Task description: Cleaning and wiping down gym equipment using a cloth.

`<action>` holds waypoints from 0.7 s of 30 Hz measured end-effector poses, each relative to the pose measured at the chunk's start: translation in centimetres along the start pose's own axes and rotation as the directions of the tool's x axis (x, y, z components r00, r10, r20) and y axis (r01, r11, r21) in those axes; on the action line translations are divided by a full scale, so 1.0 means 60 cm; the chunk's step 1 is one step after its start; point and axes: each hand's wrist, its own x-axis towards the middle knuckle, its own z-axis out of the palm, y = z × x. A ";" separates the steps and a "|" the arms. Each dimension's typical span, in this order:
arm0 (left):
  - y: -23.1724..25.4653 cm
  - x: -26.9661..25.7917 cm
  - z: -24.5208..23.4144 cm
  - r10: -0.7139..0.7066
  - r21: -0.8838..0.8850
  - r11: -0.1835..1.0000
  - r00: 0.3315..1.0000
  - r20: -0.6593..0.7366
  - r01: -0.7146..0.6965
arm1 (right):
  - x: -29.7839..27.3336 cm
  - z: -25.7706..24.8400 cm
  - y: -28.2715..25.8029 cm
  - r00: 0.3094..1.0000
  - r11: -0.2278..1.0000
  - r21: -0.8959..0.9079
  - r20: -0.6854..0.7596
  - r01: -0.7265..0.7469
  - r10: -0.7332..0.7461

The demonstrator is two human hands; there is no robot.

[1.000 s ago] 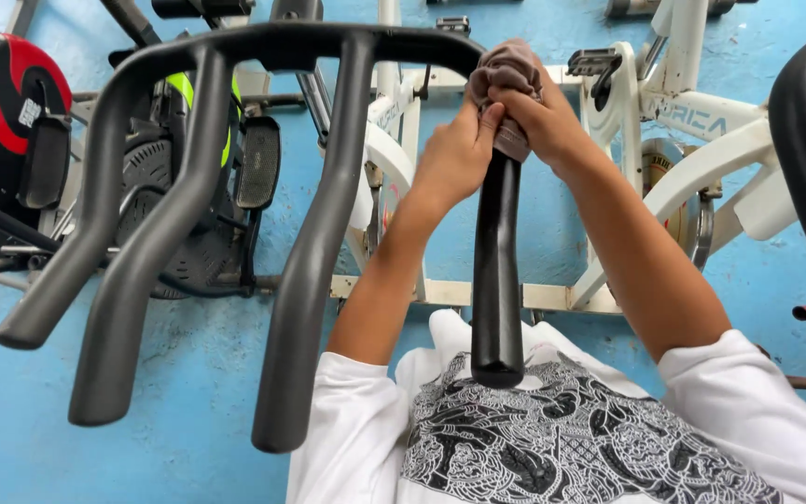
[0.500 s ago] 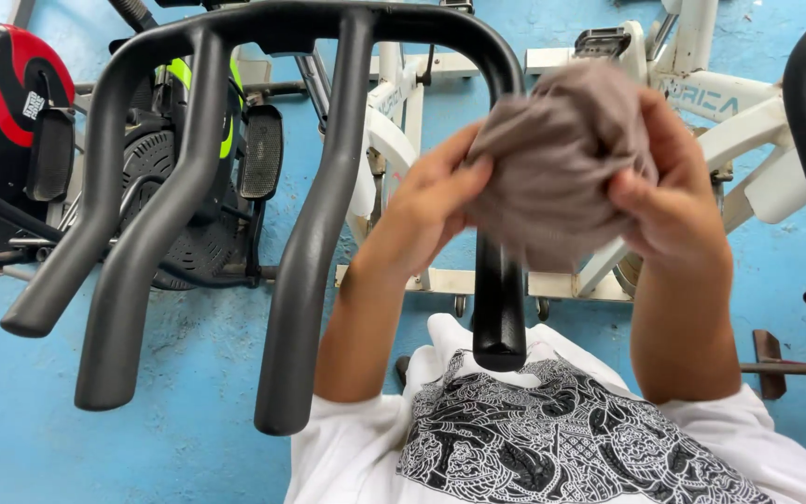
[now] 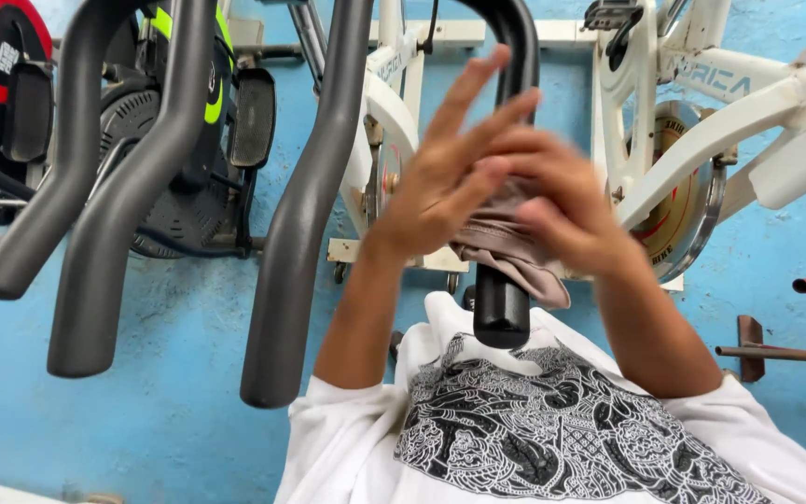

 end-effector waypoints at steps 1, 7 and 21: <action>-0.003 -0.015 0.018 -0.008 -0.001 1.000 1.000 -0.001 0.008 | -0.013 0.012 0.000 1.000 1.000 0.006 0.002 -0.004 0.004; 0.082 -0.063 0.059 -0.030 -0.280 0.960 1.000 0.005 0.030 | -0.050 0.033 -0.051 0.999 0.993 -0.111 0.034 0.029 -0.025; -0.064 -0.010 0.072 0.186 -0.153 0.967 0.976 -0.111 -0.202 | -0.016 0.046 0.131 0.913 0.933 -0.181 -0.214 0.312 -0.347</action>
